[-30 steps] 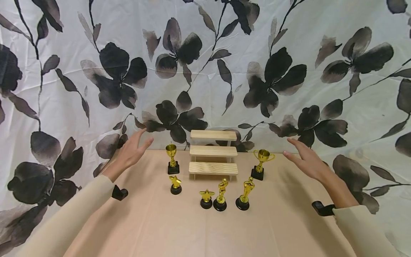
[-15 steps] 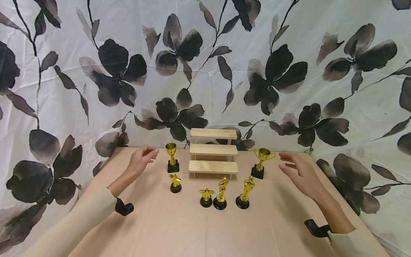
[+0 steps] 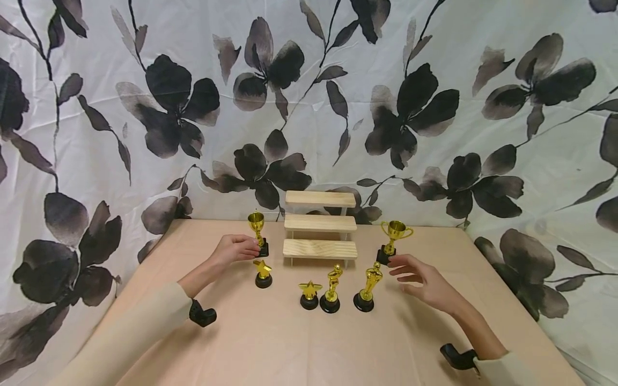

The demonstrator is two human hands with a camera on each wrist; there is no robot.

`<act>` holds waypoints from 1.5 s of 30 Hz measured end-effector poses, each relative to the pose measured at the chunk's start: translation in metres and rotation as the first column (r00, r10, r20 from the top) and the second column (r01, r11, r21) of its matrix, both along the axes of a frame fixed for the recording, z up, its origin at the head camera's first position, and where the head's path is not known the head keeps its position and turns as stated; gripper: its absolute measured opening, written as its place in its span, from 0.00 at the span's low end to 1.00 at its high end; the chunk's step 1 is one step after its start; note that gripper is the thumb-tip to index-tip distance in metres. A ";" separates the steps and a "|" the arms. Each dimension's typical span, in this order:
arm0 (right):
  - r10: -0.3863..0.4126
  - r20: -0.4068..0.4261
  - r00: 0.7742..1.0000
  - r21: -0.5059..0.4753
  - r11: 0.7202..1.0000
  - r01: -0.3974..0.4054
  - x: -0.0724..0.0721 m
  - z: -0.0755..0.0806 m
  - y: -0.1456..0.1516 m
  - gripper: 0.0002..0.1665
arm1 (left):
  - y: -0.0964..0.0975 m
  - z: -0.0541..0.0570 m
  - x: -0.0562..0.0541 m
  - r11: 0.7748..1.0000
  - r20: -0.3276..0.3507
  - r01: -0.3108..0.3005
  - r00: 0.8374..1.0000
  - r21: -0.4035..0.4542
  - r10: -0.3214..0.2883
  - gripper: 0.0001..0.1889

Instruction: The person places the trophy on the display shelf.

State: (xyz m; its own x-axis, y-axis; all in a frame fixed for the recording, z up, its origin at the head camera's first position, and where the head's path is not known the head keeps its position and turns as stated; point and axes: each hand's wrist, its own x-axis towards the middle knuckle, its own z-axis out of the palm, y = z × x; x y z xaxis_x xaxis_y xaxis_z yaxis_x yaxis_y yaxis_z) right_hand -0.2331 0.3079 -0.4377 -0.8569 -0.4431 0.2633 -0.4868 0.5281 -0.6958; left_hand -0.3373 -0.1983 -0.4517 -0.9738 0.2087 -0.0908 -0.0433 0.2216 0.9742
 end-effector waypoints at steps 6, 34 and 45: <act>0.055 0.203 0.978 -0.073 0.996 -0.041 -0.002 -0.012 -0.011 0.38 | 0.017 -0.006 -0.010 0.998 0.056 0.058 0.997 -0.026 -0.057 0.24; 0.019 0.253 0.967 -0.106 0.994 0.009 -0.004 -0.036 -0.049 0.27 | 0.051 -0.017 -0.033 0.980 0.152 0.189 0.972 -0.060 -0.179 0.23; -0.038 0.261 0.965 -0.101 0.993 0.066 -0.005 -0.033 -0.054 0.22 | 0.055 -0.018 -0.034 0.979 0.152 0.189 0.973 -0.082 -0.175 0.22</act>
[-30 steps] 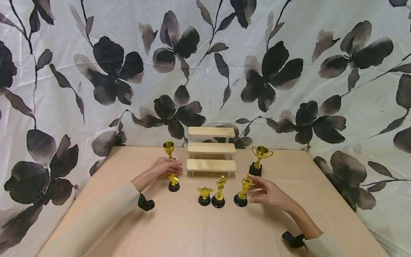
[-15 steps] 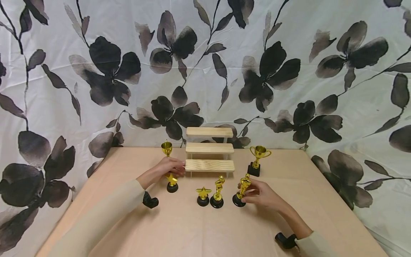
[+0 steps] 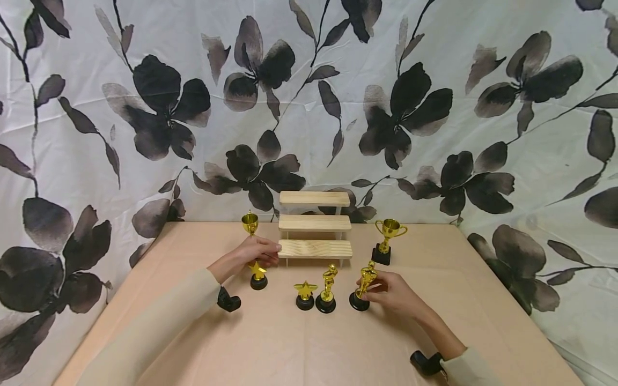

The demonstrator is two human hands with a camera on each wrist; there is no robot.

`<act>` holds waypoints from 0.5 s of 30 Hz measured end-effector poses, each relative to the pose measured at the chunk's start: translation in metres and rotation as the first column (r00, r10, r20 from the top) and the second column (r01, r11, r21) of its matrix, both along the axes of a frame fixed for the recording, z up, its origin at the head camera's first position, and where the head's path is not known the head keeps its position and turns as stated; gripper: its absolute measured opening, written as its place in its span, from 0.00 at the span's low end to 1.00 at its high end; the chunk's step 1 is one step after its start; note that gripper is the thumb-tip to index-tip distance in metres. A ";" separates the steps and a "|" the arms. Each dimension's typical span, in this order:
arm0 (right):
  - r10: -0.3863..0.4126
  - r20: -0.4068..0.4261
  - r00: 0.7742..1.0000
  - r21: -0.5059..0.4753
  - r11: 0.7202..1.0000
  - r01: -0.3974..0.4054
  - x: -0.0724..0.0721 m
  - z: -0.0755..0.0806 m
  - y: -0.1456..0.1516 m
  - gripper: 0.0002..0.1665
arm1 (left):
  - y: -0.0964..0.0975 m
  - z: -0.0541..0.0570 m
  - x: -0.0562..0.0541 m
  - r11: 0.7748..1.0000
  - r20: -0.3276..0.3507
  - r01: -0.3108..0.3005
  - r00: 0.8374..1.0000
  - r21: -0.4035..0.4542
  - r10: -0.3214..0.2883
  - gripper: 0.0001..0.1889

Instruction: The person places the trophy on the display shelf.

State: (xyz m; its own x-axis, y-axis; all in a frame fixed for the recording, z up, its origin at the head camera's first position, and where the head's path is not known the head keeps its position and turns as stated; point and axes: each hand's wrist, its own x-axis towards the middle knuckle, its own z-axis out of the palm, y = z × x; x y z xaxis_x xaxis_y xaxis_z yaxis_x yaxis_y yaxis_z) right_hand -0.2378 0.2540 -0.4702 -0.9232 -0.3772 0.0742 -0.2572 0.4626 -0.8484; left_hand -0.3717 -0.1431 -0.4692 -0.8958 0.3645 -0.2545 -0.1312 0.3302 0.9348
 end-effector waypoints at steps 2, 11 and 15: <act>-0.013 0.006 1.000 0.000 1.000 0.013 0.000 0.000 -0.001 0.21 | 0.001 0.000 0.000 1.000 -0.005 -0.004 1.000 -0.002 0.004 0.21; -0.034 -0.029 0.999 0.025 0.999 0.035 -0.002 -0.004 -0.001 0.10 | 0.004 -0.001 0.001 1.000 0.025 -0.024 0.999 -0.006 0.024 0.22; -0.048 -0.055 0.997 0.047 0.998 0.050 -0.003 -0.004 -0.001 0.09 | 0.004 0.000 0.001 1.000 0.034 -0.024 0.999 -0.011 0.025 0.23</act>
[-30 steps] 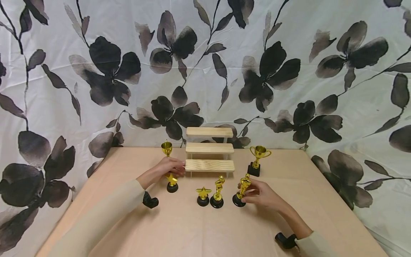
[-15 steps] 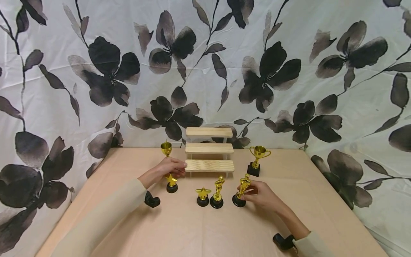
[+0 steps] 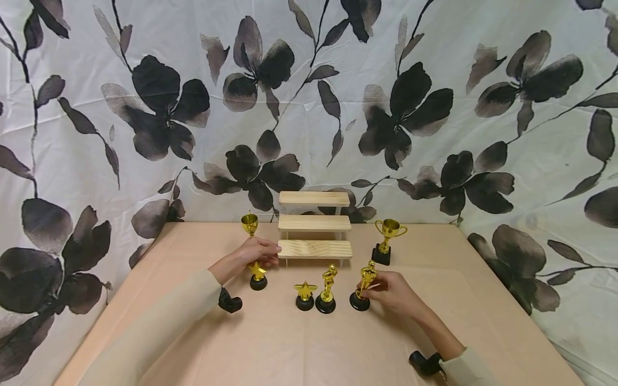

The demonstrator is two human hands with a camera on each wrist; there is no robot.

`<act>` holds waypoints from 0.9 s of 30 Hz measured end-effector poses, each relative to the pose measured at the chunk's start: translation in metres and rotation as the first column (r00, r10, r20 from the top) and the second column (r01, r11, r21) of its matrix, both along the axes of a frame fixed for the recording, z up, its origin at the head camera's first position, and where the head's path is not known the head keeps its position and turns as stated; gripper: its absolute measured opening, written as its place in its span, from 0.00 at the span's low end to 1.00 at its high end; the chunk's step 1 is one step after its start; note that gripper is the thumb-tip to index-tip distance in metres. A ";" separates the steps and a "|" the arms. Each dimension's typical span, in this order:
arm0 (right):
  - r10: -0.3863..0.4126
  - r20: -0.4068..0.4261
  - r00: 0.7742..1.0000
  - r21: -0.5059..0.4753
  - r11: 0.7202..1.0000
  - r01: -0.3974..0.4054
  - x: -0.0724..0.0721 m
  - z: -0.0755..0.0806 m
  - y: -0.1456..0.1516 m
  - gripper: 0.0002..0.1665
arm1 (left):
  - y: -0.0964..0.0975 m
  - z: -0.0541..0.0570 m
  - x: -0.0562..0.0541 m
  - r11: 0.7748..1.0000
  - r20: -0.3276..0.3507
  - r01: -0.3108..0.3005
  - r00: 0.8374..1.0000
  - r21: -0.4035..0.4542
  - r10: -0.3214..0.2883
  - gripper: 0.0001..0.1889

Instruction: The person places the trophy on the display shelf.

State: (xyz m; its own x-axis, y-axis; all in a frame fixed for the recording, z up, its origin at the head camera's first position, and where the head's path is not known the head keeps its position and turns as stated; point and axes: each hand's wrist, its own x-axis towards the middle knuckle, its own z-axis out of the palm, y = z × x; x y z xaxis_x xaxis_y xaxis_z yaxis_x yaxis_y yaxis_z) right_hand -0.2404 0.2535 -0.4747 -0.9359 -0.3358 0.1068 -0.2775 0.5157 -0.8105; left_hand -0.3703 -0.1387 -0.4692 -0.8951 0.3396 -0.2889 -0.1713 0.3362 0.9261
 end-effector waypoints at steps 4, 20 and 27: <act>-0.018 -0.040 0.999 0.026 0.999 0.020 0.000 0.001 0.000 0.08 | -0.001 -0.001 0.000 1.000 0.002 -0.001 1.000 0.003 0.001 0.24; -0.031 -0.140 0.990 0.044 0.998 0.037 -0.009 0.022 -0.002 0.03 | -0.002 -0.001 -0.002 1.000 0.021 0.004 1.000 0.027 -0.004 0.24; -0.046 -0.193 0.980 0.031 0.998 0.053 -0.016 0.038 -0.005 0.03 | -0.003 -0.001 -0.003 0.999 0.031 0.030 0.999 0.024 -0.030 0.25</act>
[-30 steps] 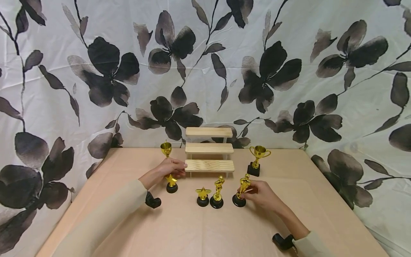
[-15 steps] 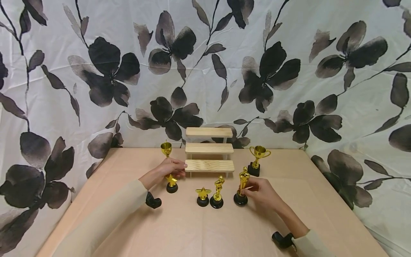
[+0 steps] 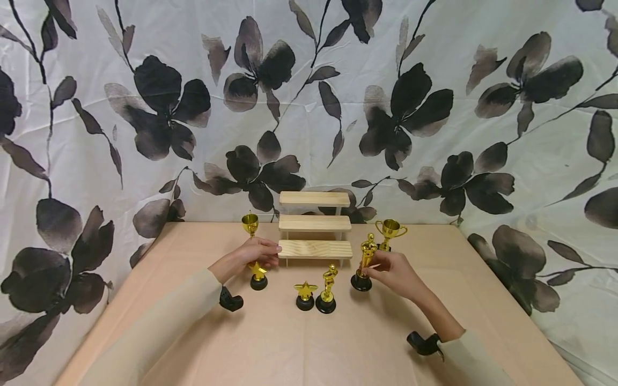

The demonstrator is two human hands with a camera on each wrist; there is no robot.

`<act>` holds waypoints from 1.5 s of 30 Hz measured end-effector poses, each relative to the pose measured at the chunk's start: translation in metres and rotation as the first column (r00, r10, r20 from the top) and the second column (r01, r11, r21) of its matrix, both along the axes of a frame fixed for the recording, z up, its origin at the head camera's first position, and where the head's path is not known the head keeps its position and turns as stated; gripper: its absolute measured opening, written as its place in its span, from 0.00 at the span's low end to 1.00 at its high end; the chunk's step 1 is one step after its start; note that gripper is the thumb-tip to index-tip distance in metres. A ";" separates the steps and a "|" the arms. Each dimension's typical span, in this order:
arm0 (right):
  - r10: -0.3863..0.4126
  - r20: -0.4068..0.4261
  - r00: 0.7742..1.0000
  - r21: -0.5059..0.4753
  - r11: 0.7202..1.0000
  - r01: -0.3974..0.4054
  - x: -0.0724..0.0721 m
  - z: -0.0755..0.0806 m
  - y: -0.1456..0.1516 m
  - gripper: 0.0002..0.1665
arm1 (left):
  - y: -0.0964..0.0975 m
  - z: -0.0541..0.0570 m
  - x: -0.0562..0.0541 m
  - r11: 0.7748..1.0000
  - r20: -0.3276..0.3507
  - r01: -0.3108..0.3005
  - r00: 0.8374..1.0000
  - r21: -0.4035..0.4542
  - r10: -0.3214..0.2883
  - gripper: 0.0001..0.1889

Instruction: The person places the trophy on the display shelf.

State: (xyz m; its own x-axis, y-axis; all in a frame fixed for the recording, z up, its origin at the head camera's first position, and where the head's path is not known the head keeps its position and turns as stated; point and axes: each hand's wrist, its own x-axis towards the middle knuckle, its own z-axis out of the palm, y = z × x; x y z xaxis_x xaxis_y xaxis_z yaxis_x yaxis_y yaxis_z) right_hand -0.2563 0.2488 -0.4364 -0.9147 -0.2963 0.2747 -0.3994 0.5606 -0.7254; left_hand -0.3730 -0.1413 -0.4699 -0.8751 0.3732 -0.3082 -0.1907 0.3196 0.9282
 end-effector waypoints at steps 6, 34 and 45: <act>-0.002 -0.039 0.999 0.001 1.000 0.002 -0.008 0.016 -0.002 0.03 | -0.001 -0.001 -0.001 1.000 0.004 0.000 1.000 0.006 0.000 0.26; -0.069 -0.128 0.989 0.076 0.994 0.079 -0.080 0.099 -0.009 0.05 | -0.001 -0.002 0.000 1.000 0.007 -0.007 1.000 0.006 0.007 0.24; -0.097 -0.118 0.988 0.109 0.988 0.110 -0.109 0.112 -0.016 0.07 | 0.000 0.001 0.002 1.000 0.005 -0.003 1.000 0.002 0.003 0.25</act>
